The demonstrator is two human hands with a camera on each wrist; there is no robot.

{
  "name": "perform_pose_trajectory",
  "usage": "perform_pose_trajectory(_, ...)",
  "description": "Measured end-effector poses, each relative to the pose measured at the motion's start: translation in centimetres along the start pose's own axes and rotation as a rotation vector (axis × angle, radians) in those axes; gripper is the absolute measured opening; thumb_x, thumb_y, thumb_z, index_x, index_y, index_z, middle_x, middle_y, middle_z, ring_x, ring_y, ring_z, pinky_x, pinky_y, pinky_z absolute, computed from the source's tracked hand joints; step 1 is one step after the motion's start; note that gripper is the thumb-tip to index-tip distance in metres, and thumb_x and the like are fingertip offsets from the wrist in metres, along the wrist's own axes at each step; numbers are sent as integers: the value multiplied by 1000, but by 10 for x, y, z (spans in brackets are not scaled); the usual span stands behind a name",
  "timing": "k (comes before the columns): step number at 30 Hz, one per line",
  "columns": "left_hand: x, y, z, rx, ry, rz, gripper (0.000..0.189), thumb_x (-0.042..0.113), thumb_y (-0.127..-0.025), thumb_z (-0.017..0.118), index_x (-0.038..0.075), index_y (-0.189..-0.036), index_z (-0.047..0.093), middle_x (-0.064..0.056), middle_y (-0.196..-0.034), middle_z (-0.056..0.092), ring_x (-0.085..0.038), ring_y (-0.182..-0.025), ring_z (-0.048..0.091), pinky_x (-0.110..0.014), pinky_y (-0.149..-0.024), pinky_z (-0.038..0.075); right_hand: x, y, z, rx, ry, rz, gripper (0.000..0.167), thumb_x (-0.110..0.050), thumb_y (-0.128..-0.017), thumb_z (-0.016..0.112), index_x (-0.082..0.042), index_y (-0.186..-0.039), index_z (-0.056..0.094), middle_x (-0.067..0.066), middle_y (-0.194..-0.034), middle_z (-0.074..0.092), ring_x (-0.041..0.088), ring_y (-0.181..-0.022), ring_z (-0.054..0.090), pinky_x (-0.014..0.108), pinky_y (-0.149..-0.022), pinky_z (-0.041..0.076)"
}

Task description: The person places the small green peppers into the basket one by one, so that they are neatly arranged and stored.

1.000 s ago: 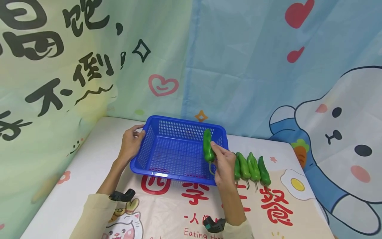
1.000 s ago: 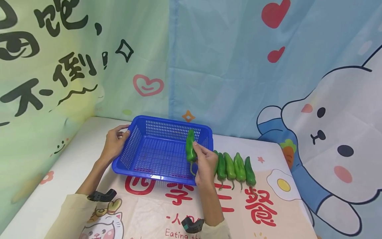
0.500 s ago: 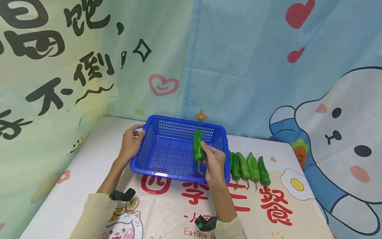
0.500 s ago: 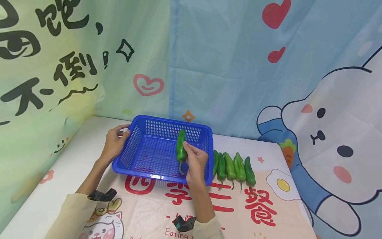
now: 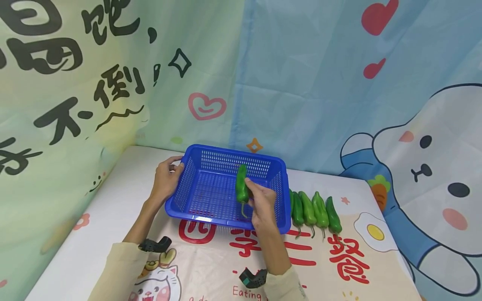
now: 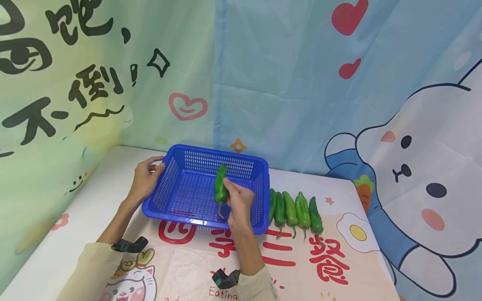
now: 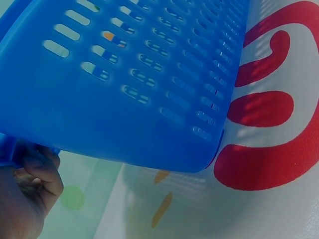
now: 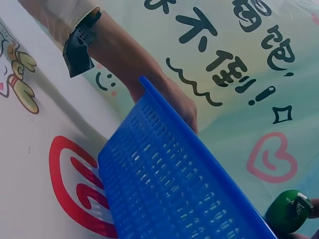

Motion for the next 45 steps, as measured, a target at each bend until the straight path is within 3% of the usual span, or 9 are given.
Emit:
perform_pose_trajectory(9, 0, 0, 0, 4, -12, 9, 37, 13, -111, 59, -3, -144, 66, -26, -90, 76, -10, -62, 63, -22, -55, 48, 6, -1, 11, -4, -26, 26, 45, -27, -102, 79, 8, -130, 74, 18, -125, 79, 17, -99, 77, 33, -98, 63)
perform_pose_trajectory(20, 2, -1, 0, 10, -20, 7, 38, 13, -111, 59, -2, -144, 66, -26, -90, 76, -10, -62, 63, -22, -55, 48, 11, -6, 31, -42, -29, 22, 39, -18, -99, 81, 11, -125, 75, 17, -115, 82, 17, -94, 78, 33, -88, 66)
perform_pose_trajectory(27, 1, -1, 0, 6, -25, 3, 38, 14, -111, 59, -2, -145, 66, -27, -93, 77, -11, -64, 64, -22, -56, 49, 15, -5, 42, -52, -22, 49, 38, -18, -101, 79, 10, -126, 74, 23, -124, 79, 18, -97, 78, 37, -94, 65)
perform_pose_trajectory(34, 1, 0, -1, 6, -28, 9, 38, 14, -111, 59, -2, -144, 66, -27, -92, 77, -11, -63, 65, -22, -55, 48, 22, -3, 54, -66, -14, 93, 37, -19, -101, 79, 8, -126, 75, 19, -118, 81, 17, -91, 76, 34, -92, 65)
perform_pose_trajectory(45, 1, -1, -1, 8, -33, 9, 38, 15, -111, 59, -2, -145, 66, -26, -94, 77, -12, -65, 66, -23, -57, 49, 30, -2, 73, -82, -38, 138, 35, -14, -102, 76, 9, -128, 73, 23, -121, 80, 17, -90, 76, 38, -96, 65)
Point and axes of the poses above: each hand's wrist, its own y-axis away from the middle knuckle, its own z-axis out of the palm, x = y × z, the point moved 7 cm from there along -y, towards the middle knuckle
